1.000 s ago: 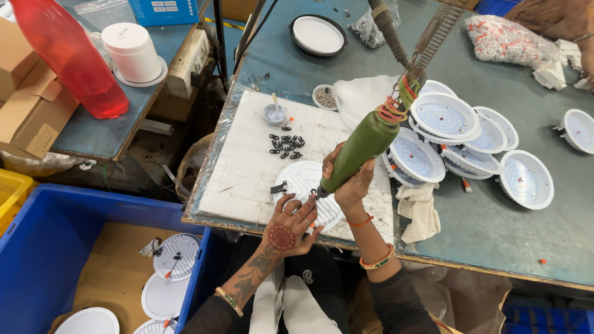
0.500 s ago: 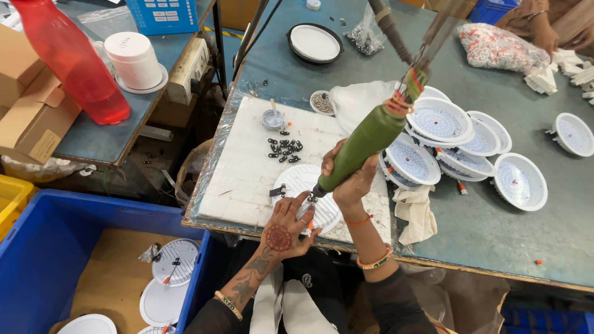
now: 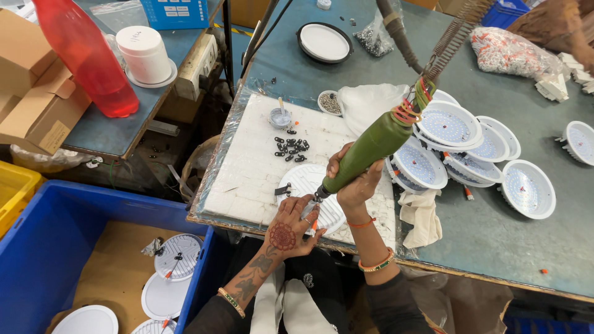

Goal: The person places small black components onto white circular LED modules on a workbench. They use a green handheld tool to apply material to the components and repeat this process for several modules.

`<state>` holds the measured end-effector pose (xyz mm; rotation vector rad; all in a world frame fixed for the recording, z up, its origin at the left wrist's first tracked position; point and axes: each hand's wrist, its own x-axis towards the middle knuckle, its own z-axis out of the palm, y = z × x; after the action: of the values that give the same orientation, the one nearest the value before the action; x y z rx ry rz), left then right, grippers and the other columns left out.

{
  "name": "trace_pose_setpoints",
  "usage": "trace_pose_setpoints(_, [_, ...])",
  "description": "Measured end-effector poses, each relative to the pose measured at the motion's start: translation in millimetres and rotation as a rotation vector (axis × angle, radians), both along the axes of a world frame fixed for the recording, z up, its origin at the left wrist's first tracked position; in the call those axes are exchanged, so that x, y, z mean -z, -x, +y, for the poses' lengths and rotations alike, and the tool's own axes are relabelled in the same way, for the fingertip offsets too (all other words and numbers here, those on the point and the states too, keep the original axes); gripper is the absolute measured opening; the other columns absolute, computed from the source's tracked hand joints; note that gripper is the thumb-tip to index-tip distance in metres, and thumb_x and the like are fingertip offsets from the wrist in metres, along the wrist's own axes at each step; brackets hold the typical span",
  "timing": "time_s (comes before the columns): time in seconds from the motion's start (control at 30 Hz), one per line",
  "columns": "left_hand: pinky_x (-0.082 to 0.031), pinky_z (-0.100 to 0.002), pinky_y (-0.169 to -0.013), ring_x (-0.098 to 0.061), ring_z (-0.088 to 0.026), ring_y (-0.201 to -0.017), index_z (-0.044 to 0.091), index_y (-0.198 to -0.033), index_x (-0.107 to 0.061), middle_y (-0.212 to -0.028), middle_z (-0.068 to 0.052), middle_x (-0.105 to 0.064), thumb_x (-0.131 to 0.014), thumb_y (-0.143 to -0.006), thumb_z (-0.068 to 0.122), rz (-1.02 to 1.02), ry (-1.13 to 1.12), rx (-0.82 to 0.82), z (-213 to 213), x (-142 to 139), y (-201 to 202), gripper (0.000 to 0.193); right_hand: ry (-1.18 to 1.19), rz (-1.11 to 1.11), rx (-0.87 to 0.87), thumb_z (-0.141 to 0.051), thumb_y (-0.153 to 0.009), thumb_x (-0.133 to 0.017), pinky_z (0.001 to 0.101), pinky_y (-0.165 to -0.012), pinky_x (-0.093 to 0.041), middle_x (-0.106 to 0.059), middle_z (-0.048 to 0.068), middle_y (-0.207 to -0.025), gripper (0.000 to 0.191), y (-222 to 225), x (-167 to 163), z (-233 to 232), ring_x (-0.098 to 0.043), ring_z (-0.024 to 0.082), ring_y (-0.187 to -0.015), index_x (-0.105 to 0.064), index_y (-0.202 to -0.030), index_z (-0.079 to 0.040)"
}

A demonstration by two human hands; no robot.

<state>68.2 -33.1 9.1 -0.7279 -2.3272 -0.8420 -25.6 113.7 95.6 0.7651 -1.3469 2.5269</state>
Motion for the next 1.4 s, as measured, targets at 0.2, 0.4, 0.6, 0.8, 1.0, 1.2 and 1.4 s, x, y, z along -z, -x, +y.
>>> trace_pose_setpoints(0.2, [-0.042,-0.051,-0.107,-0.049,-0.038,-0.123,0.0,-0.122,-0.065,-0.136,-0.023,-0.053,-0.074,-0.089,0.036,0.01,0.018,-0.004,1.2,2.5,0.8,0.049,-0.013,-0.009,0.037,-0.081,-0.096,-0.041,0.033,-0.062,-0.043,-0.05,0.012,-0.072,0.082,-2.5,-4.1,4.4,-0.05,0.021,-0.064,-0.051,-0.102,0.001])
trace_pose_setpoints(0.4, [-0.041,-0.05,-0.106,-0.049,-0.037,-0.121,-0.005,-0.138,-0.057,-0.136,-0.022,-0.053,-0.072,-0.089,0.038,-0.004,0.038,-0.013,1.4,0.3,1.6,0.067,-0.028,0.013,0.026,-0.076,-0.098,-0.044,0.0338,-0.064,-0.043,-0.052,0.011,-0.079,0.078,-3.0,-13.9,11.4,-0.051,0.021,-0.068,-0.051,-0.106,0.001])
trace_pose_setpoints(0.6, [-0.041,-0.049,-0.108,-0.049,-0.035,-0.122,-0.006,-0.142,-0.053,-0.136,-0.022,-0.052,-0.072,-0.09,0.038,-0.002,0.041,-0.011,1.8,-1.5,-0.2,0.071,0.005,0.022,0.047,-0.071,-0.099,-0.048,0.0345,-0.062,-0.044,-0.052,0.01,-0.09,0.073,-2.5,-6.7,8.8,-0.053,0.021,-0.071,-0.052,-0.107,0.002])
trace_pose_setpoints(0.8, [-0.041,-0.049,-0.108,-0.049,-0.036,-0.122,-0.007,-0.141,-0.053,-0.134,-0.022,-0.052,-0.073,-0.089,0.038,-0.002,0.031,-0.006,1.9,-2.7,0.3,0.072,0.022,0.009,0.043,-0.076,-0.098,-0.045,0.0333,-0.063,-0.044,-0.052,0.009,-0.09,0.077,2.5,8.9,10.2,-0.053,0.02,-0.071,-0.051,-0.107,0.0])
trace_pose_setpoints(1.0, [-0.043,-0.049,-0.108,-0.049,-0.037,-0.121,-0.009,-0.14,-0.052,-0.133,-0.022,-0.053,-0.074,-0.088,0.036,0.006,0.009,0.001,1.9,-3.7,0.7,0.072,0.003,0.013,0.035,-0.077,-0.1,-0.044,0.0331,-0.063,-0.044,-0.052,0.01,-0.086,0.079,5.1,13.6,12.2,-0.052,0.02,-0.07,-0.051,-0.108,0.001])
trace_pose_setpoints(1.2, [-0.044,-0.048,-0.107,-0.049,-0.036,-0.119,-0.01,-0.14,-0.054,-0.132,-0.023,-0.053,-0.074,-0.089,0.036,0.015,0.007,-0.009,2.0,0.8,1.7,0.072,0.005,0.002,0.048,-0.077,-0.097,-0.046,0.0327,-0.061,-0.044,-0.052,0.009,-0.09,0.078,4.7,15.7,8.2,-0.052,0.02,-0.07,-0.051,-0.107,0.0])
trace_pose_setpoints(1.4, [-0.044,-0.05,-0.107,-0.05,-0.037,-0.119,-0.01,-0.138,-0.055,-0.132,-0.023,-0.055,-0.074,-0.088,0.038,0.03,0.006,-0.022,4.9,0.5,0.5,0.071,0.007,0.016,0.057,-0.078,-0.096,-0.048,0.0323,-0.061,-0.045,-0.051,0.008,-0.088,0.078,5.8,18.9,7.5,-0.052,0.019,-0.07,-0.051,-0.107,0.0])
